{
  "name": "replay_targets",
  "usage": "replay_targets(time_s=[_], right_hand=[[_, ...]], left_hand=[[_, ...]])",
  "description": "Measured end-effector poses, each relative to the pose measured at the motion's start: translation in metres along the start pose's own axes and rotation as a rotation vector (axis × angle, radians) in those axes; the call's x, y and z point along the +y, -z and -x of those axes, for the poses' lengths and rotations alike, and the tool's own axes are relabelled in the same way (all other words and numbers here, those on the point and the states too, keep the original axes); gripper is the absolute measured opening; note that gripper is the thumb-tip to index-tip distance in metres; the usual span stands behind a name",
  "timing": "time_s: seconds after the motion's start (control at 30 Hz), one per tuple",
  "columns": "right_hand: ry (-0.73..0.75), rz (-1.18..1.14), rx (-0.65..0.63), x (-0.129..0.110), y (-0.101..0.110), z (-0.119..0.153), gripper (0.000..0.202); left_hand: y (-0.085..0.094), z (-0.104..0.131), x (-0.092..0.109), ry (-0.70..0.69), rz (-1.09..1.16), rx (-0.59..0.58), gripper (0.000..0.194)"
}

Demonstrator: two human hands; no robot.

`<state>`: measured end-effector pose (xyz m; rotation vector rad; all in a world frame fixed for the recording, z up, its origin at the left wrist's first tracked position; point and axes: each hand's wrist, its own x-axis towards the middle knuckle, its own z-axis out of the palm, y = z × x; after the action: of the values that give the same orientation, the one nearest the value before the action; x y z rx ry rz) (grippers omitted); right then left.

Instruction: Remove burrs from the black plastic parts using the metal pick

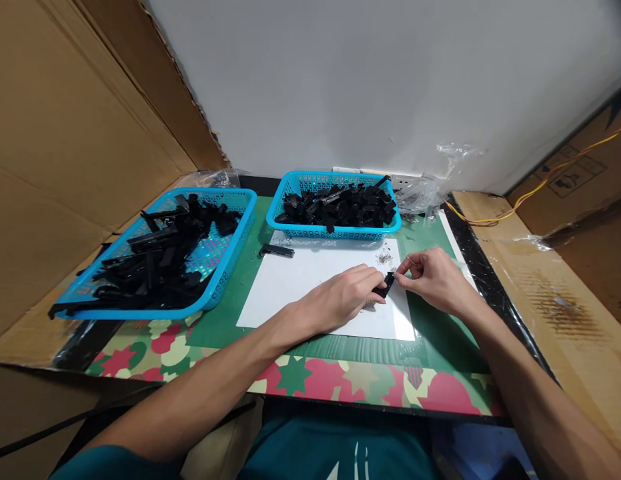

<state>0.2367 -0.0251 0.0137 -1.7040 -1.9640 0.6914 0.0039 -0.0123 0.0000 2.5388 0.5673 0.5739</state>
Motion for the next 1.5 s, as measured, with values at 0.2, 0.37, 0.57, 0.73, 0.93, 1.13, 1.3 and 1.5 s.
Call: replay_targets(time_s=[0.2,0.37,0.57,0.73,0.93,1.13,1.3,1.5], right_hand=[[0.036,0.019,0.008,0.002,-0.002,0.002,0.019],[0.066,0.053,0.001,0.003,-0.004,0.003,0.017],[0.096,0.064,-0.043,0.002,0.003,0.004,0.02],[0.066,0.052,-0.048,0.011,0.01,0.002,0.034],[0.165,-0.017,0.144,0.02,0.007,-0.001,0.035],[0.028,-0.449,0.227,0.013,0.0,0.0,0.037],[-0.047,-0.628,0.17,0.006,-0.008,0.0,0.049],[-0.032,-0.57,0.193,0.005,-0.011,0.001,0.047]], left_hand=[[-0.001,0.002,-0.001,0.052,0.057,-0.004,0.005],[-0.002,0.004,0.0,0.115,0.109,0.012,0.007],[0.001,0.003,0.002,0.15,0.136,0.021,0.008],[0.003,0.003,0.002,0.176,0.177,0.017,0.007],[0.004,0.003,0.002,0.154,0.149,0.0,0.005],[0.001,0.003,-0.001,0.144,0.146,0.009,0.005],[0.0,0.003,-0.002,0.151,0.173,0.011,0.006],[0.001,0.004,-0.002,0.168,0.212,0.019,0.012]])
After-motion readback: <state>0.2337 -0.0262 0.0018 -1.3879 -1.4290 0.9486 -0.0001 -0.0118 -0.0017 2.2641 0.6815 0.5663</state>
